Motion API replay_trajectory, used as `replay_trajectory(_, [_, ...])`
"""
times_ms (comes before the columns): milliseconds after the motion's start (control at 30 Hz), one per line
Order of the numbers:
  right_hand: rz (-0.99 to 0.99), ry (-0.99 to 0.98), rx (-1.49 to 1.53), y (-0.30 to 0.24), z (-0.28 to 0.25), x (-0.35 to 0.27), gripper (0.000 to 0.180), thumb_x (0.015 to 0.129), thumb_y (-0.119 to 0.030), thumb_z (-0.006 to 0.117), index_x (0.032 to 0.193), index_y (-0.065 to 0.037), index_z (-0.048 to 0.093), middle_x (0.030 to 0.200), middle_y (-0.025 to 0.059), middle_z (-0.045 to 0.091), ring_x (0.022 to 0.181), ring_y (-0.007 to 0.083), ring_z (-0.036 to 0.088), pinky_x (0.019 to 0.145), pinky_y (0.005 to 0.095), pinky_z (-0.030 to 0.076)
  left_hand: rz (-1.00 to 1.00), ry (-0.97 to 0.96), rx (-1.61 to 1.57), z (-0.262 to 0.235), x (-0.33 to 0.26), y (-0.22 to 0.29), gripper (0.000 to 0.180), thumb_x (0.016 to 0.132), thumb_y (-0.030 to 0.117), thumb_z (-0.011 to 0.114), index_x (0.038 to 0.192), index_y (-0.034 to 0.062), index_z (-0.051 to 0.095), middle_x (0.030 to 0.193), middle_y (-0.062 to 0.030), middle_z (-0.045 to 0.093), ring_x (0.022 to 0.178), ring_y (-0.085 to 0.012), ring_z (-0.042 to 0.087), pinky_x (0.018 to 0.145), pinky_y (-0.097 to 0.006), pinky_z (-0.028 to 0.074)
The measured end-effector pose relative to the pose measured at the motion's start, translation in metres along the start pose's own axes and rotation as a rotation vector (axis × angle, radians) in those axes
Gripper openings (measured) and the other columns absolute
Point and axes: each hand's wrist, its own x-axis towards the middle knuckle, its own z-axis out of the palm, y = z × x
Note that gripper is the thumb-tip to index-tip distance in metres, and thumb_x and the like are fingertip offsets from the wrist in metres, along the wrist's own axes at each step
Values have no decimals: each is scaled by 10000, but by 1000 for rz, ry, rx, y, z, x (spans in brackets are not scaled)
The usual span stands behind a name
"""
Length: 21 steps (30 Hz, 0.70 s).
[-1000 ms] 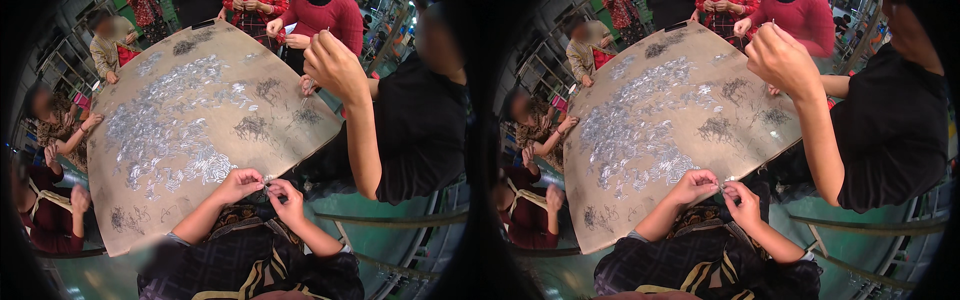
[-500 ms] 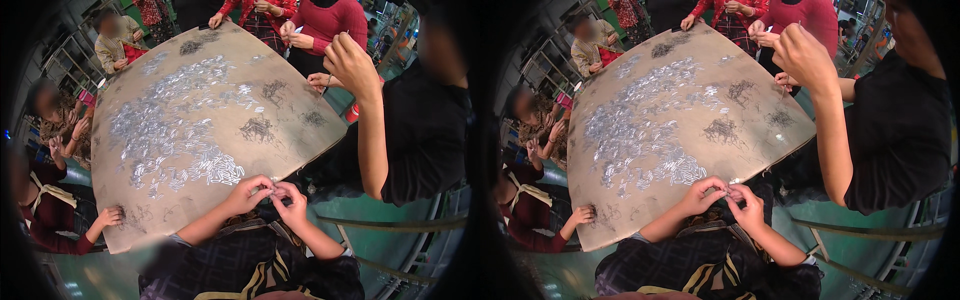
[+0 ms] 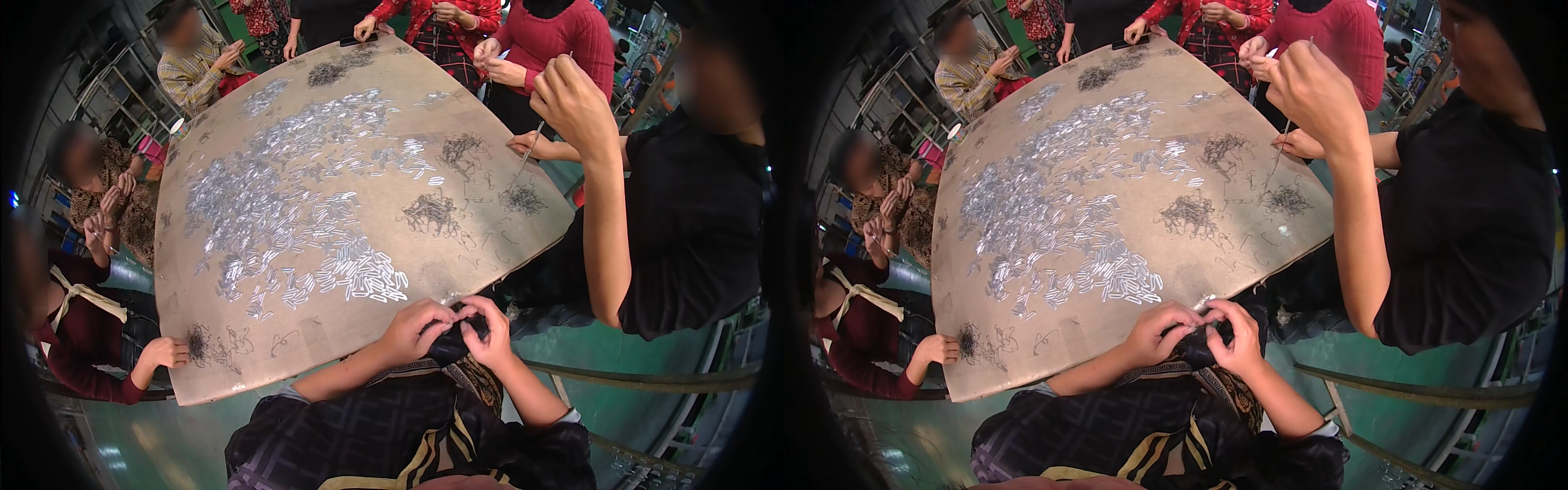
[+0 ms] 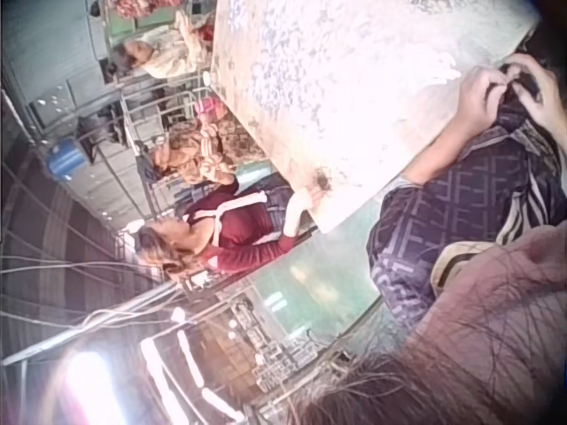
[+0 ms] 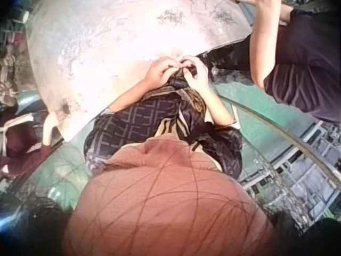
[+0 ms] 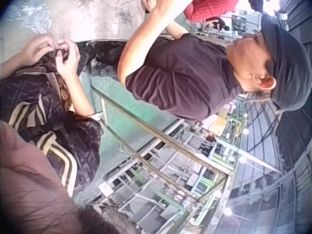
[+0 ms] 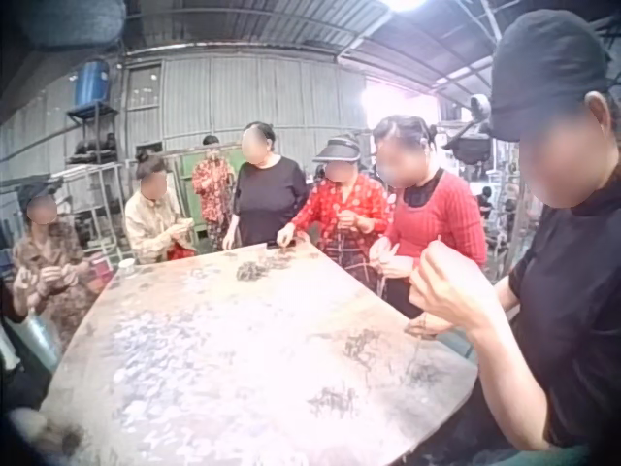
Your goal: The person repeatedly picks up small wire pieces from a large board and places them into a container. Other people around the table perform similar actions. The person occasionally reaches up to hang wire strands on a nearby rack.
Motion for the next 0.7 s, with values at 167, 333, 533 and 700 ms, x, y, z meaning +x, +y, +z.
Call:
replay_trajectory(167, [104,-46,-249,26,19,22,228,773,-70,706,994,-37,664,810,116,621,764,282,594,715,371,487,117,-33,20,-1,1,3,122,825,-47,628,905,32,580,913,-104,673,867,-258,649,775,-351,488])
replay_trajectory(333, [-28,-227,-466,65,60,49,345,764,-167,745,1097,-100,685,885,109,592,910,301,558,795,397,462,137,-37,-1,-2,-1,9,129,818,-60,619,904,27,579,922,-121,666,868,-263,646,788,-359,494])
replay_trajectory(533, [88,-402,-581,66,91,70,353,763,-186,743,1110,-155,686,957,93,587,978,289,545,880,405,413,127,-50,-29,0,-6,9,126,817,-65,614,905,16,574,928,-138,658,864,-268,641,788,-361,501])
replay_trajectory(700, [88,-380,-535,67,97,76,328,748,-119,748,1067,-139,676,917,90,611,948,302,575,850,420,443,135,-52,-33,0,-6,7,122,820,-67,609,905,11,570,932,-140,654,857,-265,637,780,-355,502])
